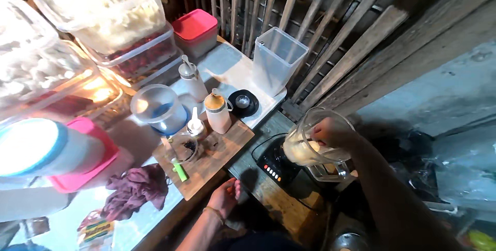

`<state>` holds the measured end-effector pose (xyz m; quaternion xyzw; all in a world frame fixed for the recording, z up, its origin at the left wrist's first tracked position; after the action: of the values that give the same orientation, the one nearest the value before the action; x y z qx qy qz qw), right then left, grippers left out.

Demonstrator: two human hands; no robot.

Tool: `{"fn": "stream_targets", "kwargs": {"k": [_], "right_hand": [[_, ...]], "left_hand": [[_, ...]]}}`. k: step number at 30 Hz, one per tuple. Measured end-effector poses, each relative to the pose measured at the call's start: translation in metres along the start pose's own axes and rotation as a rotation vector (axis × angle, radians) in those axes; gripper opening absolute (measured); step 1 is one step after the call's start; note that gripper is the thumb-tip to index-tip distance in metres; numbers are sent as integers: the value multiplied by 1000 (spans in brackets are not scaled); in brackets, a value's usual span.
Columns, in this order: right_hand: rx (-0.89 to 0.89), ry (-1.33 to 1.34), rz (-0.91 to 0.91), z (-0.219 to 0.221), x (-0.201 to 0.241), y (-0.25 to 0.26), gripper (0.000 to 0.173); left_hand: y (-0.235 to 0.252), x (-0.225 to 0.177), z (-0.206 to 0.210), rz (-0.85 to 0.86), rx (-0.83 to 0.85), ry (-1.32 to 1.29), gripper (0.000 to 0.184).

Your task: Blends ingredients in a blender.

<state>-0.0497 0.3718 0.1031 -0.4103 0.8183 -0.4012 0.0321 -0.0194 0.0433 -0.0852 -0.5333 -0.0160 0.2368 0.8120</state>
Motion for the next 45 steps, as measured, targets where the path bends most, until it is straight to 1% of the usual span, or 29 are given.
{"fn": "stream_targets", "kwargs": {"k": [2, 3, 4, 7, 8, 11, 13, 14, 17, 18, 19, 22, 24, 27, 28, 30, 32, 33, 35, 37, 38, 40, 43, 45], "right_hand": [[-106, 124, 2, -21, 4, -23, 15], [-146, 145, 9, -26, 4, -29, 14], [-156, 103, 19, -26, 4, -28, 14], [-77, -172, 68, 0, 8, -5, 19], [-63, -234, 87, 2, 11, -7, 20], [-125, -372, 98, -30, 26, -45, 20], [-170, -426, 124, -43, 32, -60, 18], [-165, -457, 135, -40, 34, -59, 17], [-66, -515, 145, -6, 33, -32, 15], [-50, -538, 140, -2, 31, -27, 14], [-48, -552, 133, -4, 32, -29, 13], [-99, -611, 134, -30, 37, -53, 14], [-89, -615, 150, -30, 35, -53, 16], [7, -586, 128, 0, 28, -28, 17], [29, -596, 126, 3, 30, -27, 16], [12, -616, 76, -10, 37, -38, 15], [-12, -616, 122, -32, 42, -56, 13], [-19, -608, 155, -37, 39, -57, 15], [-2, -593, 148, -24, 26, -41, 16], [71, -578, 131, -1, 20, -24, 18], [92, -580, 125, 2, 20, -22, 17], [121, -589, 108, -13, 25, -36, 18], [75, -580, 167, -42, 21, -49, 12], [78, -593, 150, -30, 20, -37, 15]], "left_hand": [[0, -1, -4, 16, -9, -3, 19], [1, 0, -6, 18, -9, 1, 20], [2, 2, -6, 18, -11, 3, 22], [-2, 6, -5, 10, -25, 2, 21], [-4, 6, -4, 9, -27, 6, 21], [-6, 3, -3, 19, -21, 5, 21], [-7, 6, -5, 13, -28, 8, 21], [-7, 7, -5, 8, -35, 4, 20], [-10, 9, -5, 3, -41, -8, 19], [-11, 9, -5, 5, -40, -12, 19], [-10, 8, -5, 10, -37, -18, 20], [-9, 8, -13, 18, -51, -33, 21], [-8, 9, -17, 14, -55, -29, 21], [-10, 11, -18, 5, -52, -42, 21], [-11, 11, -17, 5, -51, -46, 21], [-12, 10, -17, 5, -46, -52, 20], [-9, 11, -19, 5, -39, -43, 21], [-7, 11, -19, 5, -32, -40, 22], [-6, 12, -17, 1, -28, -51, 20], [-8, 10, -11, 2, -21, -58, 20], [-9, 9, -9, 4, -18, -63, 20], [-9, 6, -9, 6, -19, -71, 21], [-7, 5, -15, 11, -31, -67, 20], [-7, 5, -15, 15, -27, -67, 18]]}}
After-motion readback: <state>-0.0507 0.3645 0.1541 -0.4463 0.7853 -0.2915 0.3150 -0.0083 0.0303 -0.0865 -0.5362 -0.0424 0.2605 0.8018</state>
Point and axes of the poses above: each hand's wrist, its own y-axis towards the middle knuckle, its own z-axis out of the palm, x = y × z, the point moved 8 cm from there along y, towards the middle knuckle, and after that the axes turned 5 degrees about x, right-handed, at the moved point
